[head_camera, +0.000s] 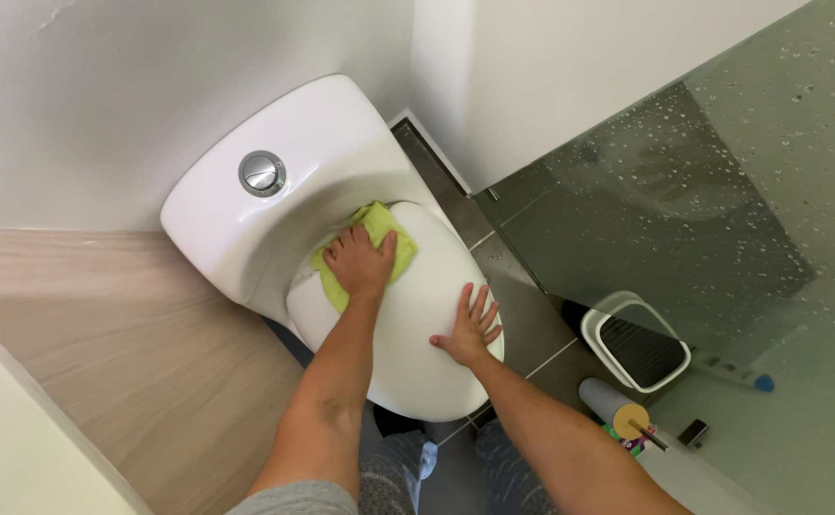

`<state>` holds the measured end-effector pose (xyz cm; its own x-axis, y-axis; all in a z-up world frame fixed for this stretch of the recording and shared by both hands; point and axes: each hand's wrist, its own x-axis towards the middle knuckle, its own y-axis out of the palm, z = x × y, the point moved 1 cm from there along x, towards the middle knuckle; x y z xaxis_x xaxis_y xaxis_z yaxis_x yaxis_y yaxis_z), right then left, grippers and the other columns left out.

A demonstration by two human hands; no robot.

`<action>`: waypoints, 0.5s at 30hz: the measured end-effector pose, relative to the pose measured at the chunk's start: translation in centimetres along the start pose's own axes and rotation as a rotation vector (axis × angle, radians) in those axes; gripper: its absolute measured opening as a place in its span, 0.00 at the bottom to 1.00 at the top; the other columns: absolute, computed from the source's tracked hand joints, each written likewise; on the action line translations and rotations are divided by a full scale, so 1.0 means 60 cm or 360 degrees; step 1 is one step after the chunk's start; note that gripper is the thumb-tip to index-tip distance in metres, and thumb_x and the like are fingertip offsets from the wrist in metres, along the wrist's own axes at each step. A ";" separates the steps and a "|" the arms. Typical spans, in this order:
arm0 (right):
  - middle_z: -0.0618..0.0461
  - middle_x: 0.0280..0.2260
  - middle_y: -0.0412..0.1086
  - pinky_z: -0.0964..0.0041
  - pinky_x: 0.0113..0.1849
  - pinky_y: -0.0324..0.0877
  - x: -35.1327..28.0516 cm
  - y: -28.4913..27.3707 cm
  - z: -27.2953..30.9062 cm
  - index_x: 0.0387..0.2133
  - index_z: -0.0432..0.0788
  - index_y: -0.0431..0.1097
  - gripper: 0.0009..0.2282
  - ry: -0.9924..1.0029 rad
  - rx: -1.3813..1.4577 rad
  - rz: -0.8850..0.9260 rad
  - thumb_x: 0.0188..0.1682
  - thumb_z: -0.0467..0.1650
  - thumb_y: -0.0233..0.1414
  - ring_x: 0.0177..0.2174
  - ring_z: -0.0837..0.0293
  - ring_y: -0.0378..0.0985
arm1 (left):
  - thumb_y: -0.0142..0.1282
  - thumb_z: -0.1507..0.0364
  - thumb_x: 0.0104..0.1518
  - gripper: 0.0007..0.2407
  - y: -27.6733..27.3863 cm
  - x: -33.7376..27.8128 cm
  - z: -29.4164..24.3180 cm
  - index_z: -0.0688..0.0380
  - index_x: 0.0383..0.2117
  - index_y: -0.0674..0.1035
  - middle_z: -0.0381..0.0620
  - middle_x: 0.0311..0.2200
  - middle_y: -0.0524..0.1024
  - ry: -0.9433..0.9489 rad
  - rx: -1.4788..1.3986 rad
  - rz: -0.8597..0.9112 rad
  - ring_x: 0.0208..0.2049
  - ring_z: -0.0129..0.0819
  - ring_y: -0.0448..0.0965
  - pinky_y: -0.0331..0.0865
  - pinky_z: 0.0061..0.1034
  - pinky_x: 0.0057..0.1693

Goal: The person wrings out a cloth in a sink and then wipes the exterior surfaces of a toilet tank and lid by hand.

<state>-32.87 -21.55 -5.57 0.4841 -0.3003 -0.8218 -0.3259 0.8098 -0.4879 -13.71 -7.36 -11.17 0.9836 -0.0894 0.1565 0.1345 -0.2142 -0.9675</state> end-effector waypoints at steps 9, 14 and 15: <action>0.45 0.70 0.05 0.19 0.60 0.23 0.000 0.001 -0.001 0.72 0.55 0.15 0.61 -0.0003 -0.0056 -0.0008 0.40 0.42 0.68 0.66 0.29 0.09 | 0.58 0.43 0.48 0.36 -0.022 -0.012 -0.089 0.51 0.61 0.72 0.52 0.58 0.71 0.0350 -0.0068 -0.0081 0.61 0.56 0.67 0.59 0.59 0.61; 0.45 0.70 0.05 0.19 0.60 0.25 0.010 0.015 -0.016 0.72 0.55 0.15 0.62 -0.0063 -0.0126 -0.0055 0.39 0.43 0.68 0.66 0.29 0.10 | 0.52 0.37 0.49 0.33 -0.018 -0.046 0.054 0.47 0.52 0.78 0.48 0.48 0.77 0.0034 -0.0106 -0.0064 0.52 0.51 0.76 0.64 0.56 0.58; 0.45 0.70 0.05 0.19 0.60 0.25 0.013 0.016 -0.020 0.72 0.56 0.14 0.62 -0.0059 -0.0111 -0.0068 0.39 0.43 0.68 0.67 0.29 0.11 | 0.52 0.35 0.47 0.33 -0.011 -0.054 0.088 0.47 0.46 0.81 0.48 0.44 0.79 -0.0111 -0.0089 -0.0034 0.48 0.52 0.79 0.66 0.55 0.56</action>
<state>-33.76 -21.61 -6.99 0.5282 -0.3140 -0.7889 -0.3594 0.7591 -0.5428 -16.38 -1.81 -12.06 0.9869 -0.0164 0.1608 0.1505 -0.2694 -0.9512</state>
